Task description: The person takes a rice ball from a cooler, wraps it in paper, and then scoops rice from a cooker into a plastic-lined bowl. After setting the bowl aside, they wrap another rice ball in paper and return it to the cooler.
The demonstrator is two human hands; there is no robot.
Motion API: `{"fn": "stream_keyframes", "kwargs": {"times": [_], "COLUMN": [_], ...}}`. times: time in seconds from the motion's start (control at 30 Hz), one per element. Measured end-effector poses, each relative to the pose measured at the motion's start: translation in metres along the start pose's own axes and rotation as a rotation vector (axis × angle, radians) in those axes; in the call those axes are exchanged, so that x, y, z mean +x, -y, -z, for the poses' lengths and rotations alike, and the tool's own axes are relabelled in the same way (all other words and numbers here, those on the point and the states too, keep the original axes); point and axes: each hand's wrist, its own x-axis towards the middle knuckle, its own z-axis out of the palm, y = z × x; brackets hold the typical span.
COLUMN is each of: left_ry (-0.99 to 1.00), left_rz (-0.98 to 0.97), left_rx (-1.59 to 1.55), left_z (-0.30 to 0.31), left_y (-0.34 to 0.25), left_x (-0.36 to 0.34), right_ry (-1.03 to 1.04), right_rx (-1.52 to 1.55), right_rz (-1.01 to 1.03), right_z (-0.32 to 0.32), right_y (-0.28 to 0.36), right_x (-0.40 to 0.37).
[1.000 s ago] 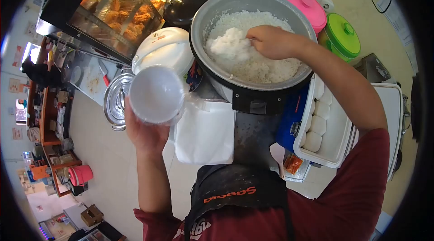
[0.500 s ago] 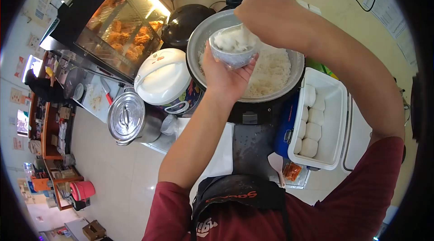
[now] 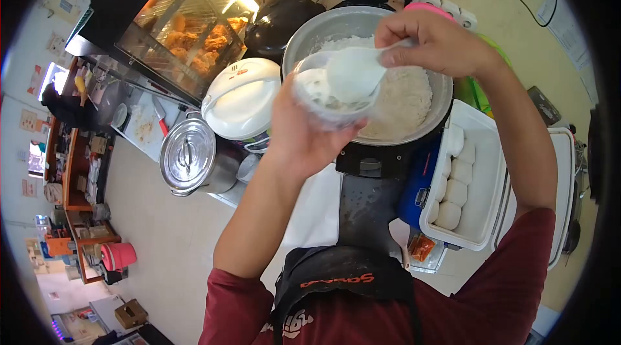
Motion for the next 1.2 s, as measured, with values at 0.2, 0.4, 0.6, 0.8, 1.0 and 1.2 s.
{"fn": "stream_keyframes", "kwargs": {"times": [0.2, 0.4, 0.6, 0.8, 1.0, 1.2], "left_ry": [0.045, -0.120, -0.251, -0.251, -0.216, -0.105], "left_rz": [-0.036, -0.178, -0.179, -0.164, -0.152, -0.122], "left_rx": [-0.064, -0.102, -0.114, -0.126, -0.019, 0.143], "left_z": [0.062, 0.097, 0.119, 0.133, 0.107, 0.064], "left_y": [-0.033, -0.022, -0.003, 0.012, 0.012, 0.005], "left_x": [-0.058, -0.102, -0.123, -0.125, -0.115, -0.071], "right_ry": [-0.106, -0.040, 0.175, 0.391, 0.407, 0.083], "right_rx": [-0.462, -0.541, -0.535, -0.488, -0.218, 0.047], "right_rz": [-0.176, -0.434, -0.188, -0.126, -0.319, -0.390], "right_z": [-0.029, -0.091, -0.090, -0.087, -0.070, -0.031], "right_y": [-0.107, -0.109, -0.101, -0.074, -0.073, -0.058], "right_x": [0.061, 0.126, 0.114, 0.067, 0.021, -0.017]}}
